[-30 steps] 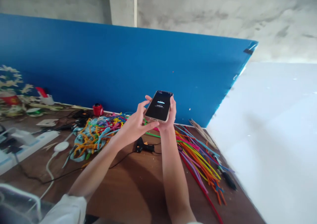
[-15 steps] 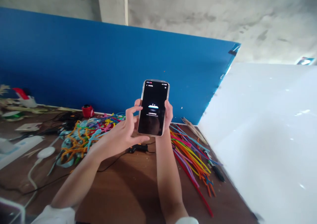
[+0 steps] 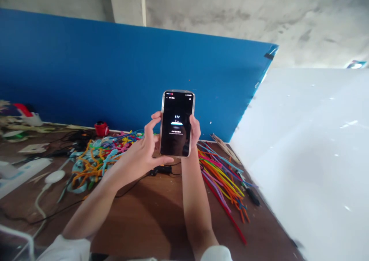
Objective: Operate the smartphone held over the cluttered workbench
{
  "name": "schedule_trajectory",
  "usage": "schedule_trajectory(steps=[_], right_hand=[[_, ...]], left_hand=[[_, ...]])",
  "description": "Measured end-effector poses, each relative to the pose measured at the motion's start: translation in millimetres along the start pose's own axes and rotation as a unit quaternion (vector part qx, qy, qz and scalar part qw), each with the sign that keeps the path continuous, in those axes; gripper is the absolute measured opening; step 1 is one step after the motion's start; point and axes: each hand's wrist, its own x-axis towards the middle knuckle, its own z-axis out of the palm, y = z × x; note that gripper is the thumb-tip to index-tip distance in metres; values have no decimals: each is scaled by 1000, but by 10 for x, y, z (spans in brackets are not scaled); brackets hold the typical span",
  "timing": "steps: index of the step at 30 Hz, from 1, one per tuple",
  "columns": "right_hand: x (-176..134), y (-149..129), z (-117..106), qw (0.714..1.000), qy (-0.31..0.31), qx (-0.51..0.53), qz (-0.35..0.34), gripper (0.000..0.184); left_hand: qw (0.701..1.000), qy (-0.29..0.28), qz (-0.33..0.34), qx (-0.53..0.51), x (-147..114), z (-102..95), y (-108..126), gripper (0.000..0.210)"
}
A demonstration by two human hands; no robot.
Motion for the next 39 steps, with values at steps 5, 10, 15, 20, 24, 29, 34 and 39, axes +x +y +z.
schedule_trajectory(steps=[5, 10, 15, 20, 24, 29, 34, 39], right_hand=[[10, 4, 28, 1000, 6, -18, -9, 60], [33, 28, 48, 998, 38, -56, -17, 62], [53, 48, 57, 998, 34, -55, -22, 61], [74, 46, 78, 995, 44, -66, -62, 54], [68, 43, 117, 994, 57, -67, -69, 54], [59, 33, 102, 993, 52, -73, -83, 53], [33, 9, 94, 992, 49, -70, -90, 52], [6, -30, 100, 991, 58, -95, -76, 58]], left_hand=[[997, -12, -55, 46, 11, -23, 80, 108], [995, -49, -70, 53, 37, -48, 30, 101], [993, -69, -15, -90, 61, -74, -92, 98], [989, -59, 18, -138, 110, -51, -117, 94], [988, -63, 14, -144, 121, -25, -108, 91], [985, -64, 27, -160, 112, -2, -77, 87], [982, -77, 19, -174, 116, 17, -46, 104], [979, -98, 22, -177, 140, 36, -61, 100]])
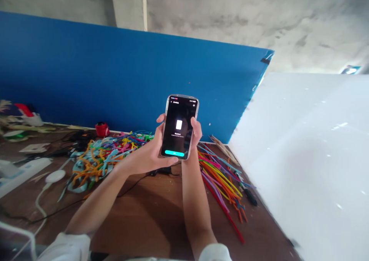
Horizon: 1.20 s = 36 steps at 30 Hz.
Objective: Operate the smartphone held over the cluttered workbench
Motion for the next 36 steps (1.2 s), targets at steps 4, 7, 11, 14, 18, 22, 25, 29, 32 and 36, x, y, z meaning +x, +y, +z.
schedule_trajectory(steps=[4, 7, 11, 14, 18, 22, 25, 29, 32, 36], right_hand=[[13, -2, -26, 1000, -21, -11, -12, 57], [21, 3, -45, 999, -41, -11, -18, 54], [22, -2, -59, 999, -38, -13, -19, 58], [24, -13, -50, 999, -31, -26, -9, 61], [27, -24, -23, 999, -11, -34, 21, 69], [23, -27, -13, 1000, -12, -17, 22, 65], [16, -28, -20, 1000, -21, -12, 16, 61], [-3, -31, -24, 999, -13, -24, 27, 62], [-15, -25, -27, 999, 6, -37, 35, 62], [-24, -11, -30, 999, 2, -40, 20, 69]], left_hand=[[1000, -7, -6, 15, -1, 5, -16, 90], [1000, -4, 1, 22, -5, 15, -34, 84], [1000, -8, 5, 27, -5, 27, -63, 80], [999, -12, -6, 38, -7, 22, -63, 87], [1000, -19, 16, 16, -11, 12, -48, 89], [1000, -23, 12, 2, -7, 23, -56, 88], [1000, -8, 7, 16, -4, 33, -73, 81], [999, -22, -2, 24, -8, 24, -76, 83], [999, -27, -9, 14, -11, 20, -59, 83], [1000, -12, 18, -10, -4, 43, -69, 81]])
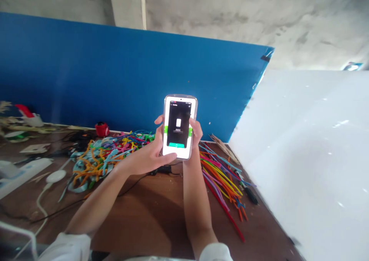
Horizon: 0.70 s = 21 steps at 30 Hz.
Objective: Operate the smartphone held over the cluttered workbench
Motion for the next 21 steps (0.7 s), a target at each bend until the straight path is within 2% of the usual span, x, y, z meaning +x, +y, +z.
schedule_trajectory(steps=[5, 9, 15, 21], right_hand=[[-31, -7, 13, 998, 43, -30, 28, 64], [-33, 25, -67, 994, 77, -67, 45, 68], [1, 110, -254, 966, 216, -134, -37, 51], [42, 113, -296, 954, 240, -165, -66, 47]], left_hand=[[999, -6, -54, 5, 0, -4, -54, 89], [999, -23, -45, -14, -12, -57, -49, 90], [998, -22, -56, -17, -8, -91, -26, 98], [999, -3, -26, -31, 17, -111, -6, 88]])
